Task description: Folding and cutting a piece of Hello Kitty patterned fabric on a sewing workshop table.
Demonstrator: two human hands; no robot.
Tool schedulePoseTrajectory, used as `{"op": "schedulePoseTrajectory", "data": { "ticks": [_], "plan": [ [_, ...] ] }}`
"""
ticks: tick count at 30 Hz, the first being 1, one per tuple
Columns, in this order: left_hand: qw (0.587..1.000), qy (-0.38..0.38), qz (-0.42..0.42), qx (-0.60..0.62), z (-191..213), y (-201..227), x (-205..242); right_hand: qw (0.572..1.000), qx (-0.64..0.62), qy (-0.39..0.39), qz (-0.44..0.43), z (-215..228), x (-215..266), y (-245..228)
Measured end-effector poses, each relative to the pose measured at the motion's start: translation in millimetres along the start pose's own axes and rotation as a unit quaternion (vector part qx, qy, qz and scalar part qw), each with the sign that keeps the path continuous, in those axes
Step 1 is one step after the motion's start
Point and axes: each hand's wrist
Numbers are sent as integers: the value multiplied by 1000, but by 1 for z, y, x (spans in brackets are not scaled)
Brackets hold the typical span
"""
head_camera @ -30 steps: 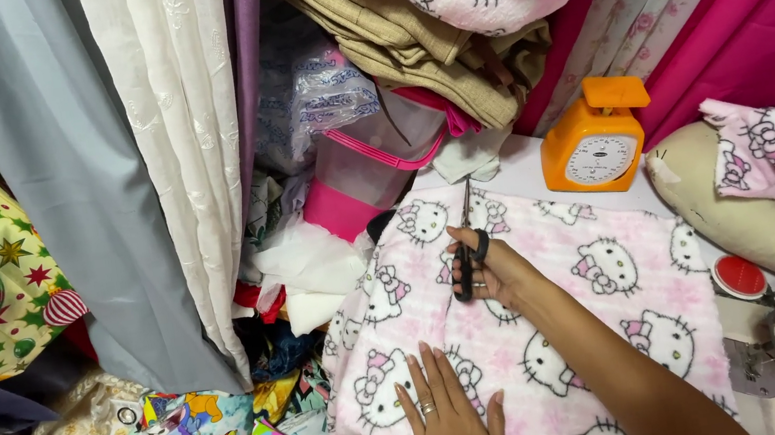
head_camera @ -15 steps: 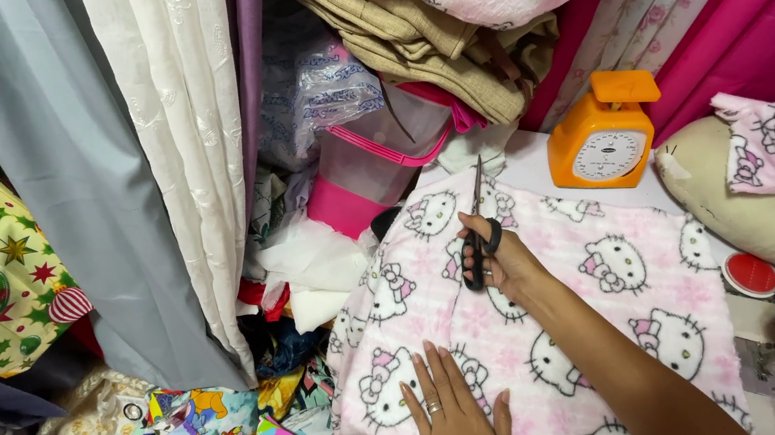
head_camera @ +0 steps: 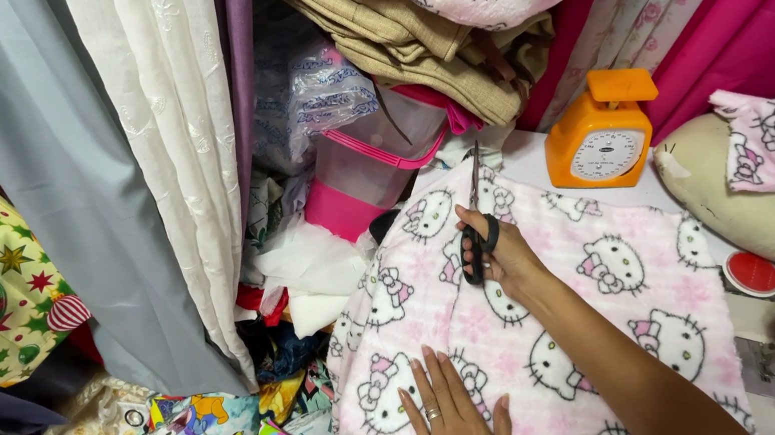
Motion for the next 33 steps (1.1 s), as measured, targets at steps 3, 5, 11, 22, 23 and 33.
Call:
{"op": "schedulePoseTrajectory", "data": {
  "ticks": [3, 5, 11, 22, 23, 33],
  "plan": [
    [1000, 4, 2, 15, 1, 0, 0, 1000, 12, -21, -8, -1, 8, -8],
    [1000, -1, 0, 12, 1, 0, 0, 1000, 15, -19, -4, 1, 3, -9],
    [1000, 7, -3, 13, 2, 0, -1, 1000, -9, 4, 5, 3, -11, -6],
    [1000, 2, -4, 14, 2, 0, 0, 1000, -17, 13, -2, 3, -12, -5],
    [1000, 4, -5, 15, 3, 0, -1, 1000, -11, 7, -3, 3, -10, -7],
    [999, -8, -8, 32, 0, -1, 7, 998, -53, -3, 13, 9, -20, -8]
  ]
}}
Point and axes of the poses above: each hand's wrist, its own x-axis away from the middle knuckle, its own z-axis out of the back of the hand, y = z × x, and after that the axes turned 6 degrees about x, right-handed
